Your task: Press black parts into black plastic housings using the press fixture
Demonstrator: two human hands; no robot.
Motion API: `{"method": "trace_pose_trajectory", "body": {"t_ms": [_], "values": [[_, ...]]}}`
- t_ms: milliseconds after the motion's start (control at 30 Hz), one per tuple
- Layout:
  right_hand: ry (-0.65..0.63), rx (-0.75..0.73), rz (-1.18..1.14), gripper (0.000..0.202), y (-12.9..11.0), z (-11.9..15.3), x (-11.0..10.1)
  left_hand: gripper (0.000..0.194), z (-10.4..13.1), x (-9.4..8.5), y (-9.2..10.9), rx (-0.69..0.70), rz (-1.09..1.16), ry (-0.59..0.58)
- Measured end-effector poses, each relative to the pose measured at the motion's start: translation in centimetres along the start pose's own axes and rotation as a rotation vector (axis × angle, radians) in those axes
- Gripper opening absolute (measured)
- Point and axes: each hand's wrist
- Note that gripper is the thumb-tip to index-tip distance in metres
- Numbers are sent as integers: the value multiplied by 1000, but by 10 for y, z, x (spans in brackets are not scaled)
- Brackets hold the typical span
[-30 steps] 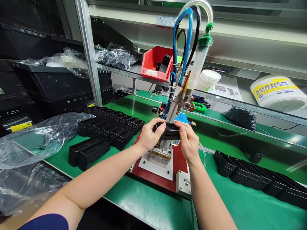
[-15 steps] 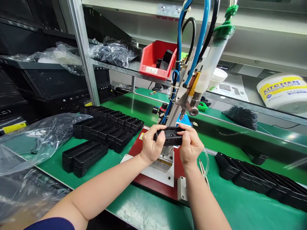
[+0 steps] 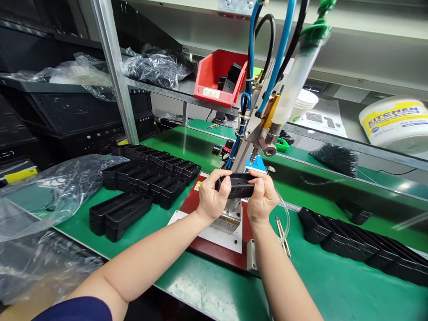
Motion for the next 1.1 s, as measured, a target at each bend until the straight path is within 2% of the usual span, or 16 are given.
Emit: {"method": "trace_pose_trajectory", "body": {"t_ms": [233, 367, 500, 667, 867, 1100], "values": [[-124, 28, -3, 28, 0, -9, -6, 27, -2, 0, -3, 48, -21, 8], [-101, 41, 99, 29, -15, -4, -14, 32, -16, -5, -14, 26, 55, -79], [-64, 26, 249, 27, -37, 5, -22, 36, -34, -7, -22, -95, 191, -193], [-221, -25, 422, 24, -47, -10, -32, 32, -40, -5, -21, -170, 229, -220], [-394, -55, 533, 37, -40, -24, -32, 30, -40, -5, -18, -157, 247, -261], [-329, -149, 564, 38, -39, -13, -30, 32, -40, -5, -22, -148, 233, -271]]}}
Point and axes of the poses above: each hand's wrist, its own z-axis away from the middle knuckle, its own x-axis out of the palm, y = z × x, and after that the axes turned 14 degrees about z, right-handed
